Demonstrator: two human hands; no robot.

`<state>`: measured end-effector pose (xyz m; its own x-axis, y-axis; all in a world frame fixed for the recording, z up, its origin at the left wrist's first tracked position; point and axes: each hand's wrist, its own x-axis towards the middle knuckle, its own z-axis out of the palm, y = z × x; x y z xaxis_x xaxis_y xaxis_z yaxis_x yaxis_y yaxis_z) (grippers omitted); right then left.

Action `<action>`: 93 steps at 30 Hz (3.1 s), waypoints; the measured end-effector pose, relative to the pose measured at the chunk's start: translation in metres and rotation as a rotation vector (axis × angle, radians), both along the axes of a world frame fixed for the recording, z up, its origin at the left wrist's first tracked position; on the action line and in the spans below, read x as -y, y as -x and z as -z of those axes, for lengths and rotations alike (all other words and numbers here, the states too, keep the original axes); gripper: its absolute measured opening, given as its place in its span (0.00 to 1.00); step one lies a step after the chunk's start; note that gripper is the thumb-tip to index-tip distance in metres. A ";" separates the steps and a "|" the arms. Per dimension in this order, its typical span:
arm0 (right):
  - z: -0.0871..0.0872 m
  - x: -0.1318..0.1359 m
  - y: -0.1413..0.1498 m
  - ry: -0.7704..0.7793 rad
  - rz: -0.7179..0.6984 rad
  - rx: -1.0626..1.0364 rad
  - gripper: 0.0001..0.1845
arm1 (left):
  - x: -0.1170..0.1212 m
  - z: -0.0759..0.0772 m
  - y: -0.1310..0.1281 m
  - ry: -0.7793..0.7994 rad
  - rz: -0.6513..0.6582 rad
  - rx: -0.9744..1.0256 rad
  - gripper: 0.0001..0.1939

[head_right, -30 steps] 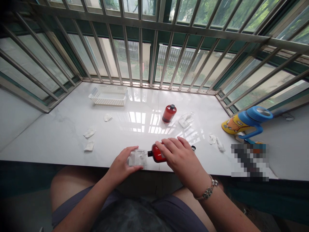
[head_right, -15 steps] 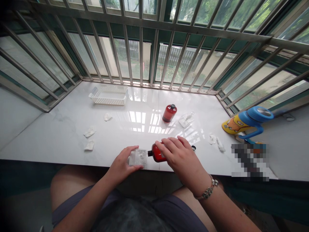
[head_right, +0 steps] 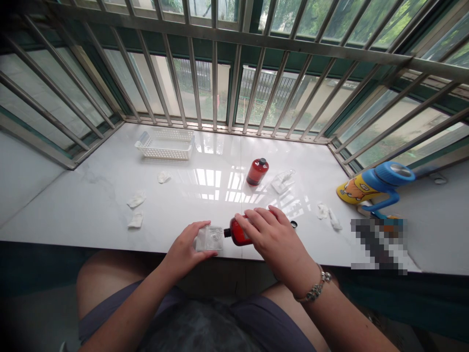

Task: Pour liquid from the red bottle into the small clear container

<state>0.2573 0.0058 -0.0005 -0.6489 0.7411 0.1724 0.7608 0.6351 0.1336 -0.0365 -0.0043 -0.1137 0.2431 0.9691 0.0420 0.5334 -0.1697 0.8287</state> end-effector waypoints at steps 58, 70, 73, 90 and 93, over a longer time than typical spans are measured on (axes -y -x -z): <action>-0.010 -0.007 0.012 -0.036 -0.088 0.053 0.31 | 0.002 0.000 0.001 0.004 -0.009 0.034 0.40; -0.014 -0.007 0.016 -0.052 -0.109 0.081 0.31 | 0.002 -0.002 0.000 -0.013 -0.018 0.021 0.41; -0.014 -0.007 0.016 -0.054 -0.116 0.088 0.30 | 0.002 -0.001 0.001 -0.004 -0.013 0.020 0.41; -0.017 -0.010 0.021 -0.090 -0.167 0.075 0.27 | 0.003 0.001 0.000 -0.010 -0.010 0.026 0.42; -0.018 -0.010 0.022 -0.099 -0.169 0.080 0.26 | 0.003 0.002 0.001 -0.012 -0.007 0.029 0.41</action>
<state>0.2357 0.0155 0.0171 -0.7769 0.6028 0.1817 0.6292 0.7334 0.2572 -0.0373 -0.0076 -0.1153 0.2351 0.9701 0.0605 0.5101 -0.1762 0.8419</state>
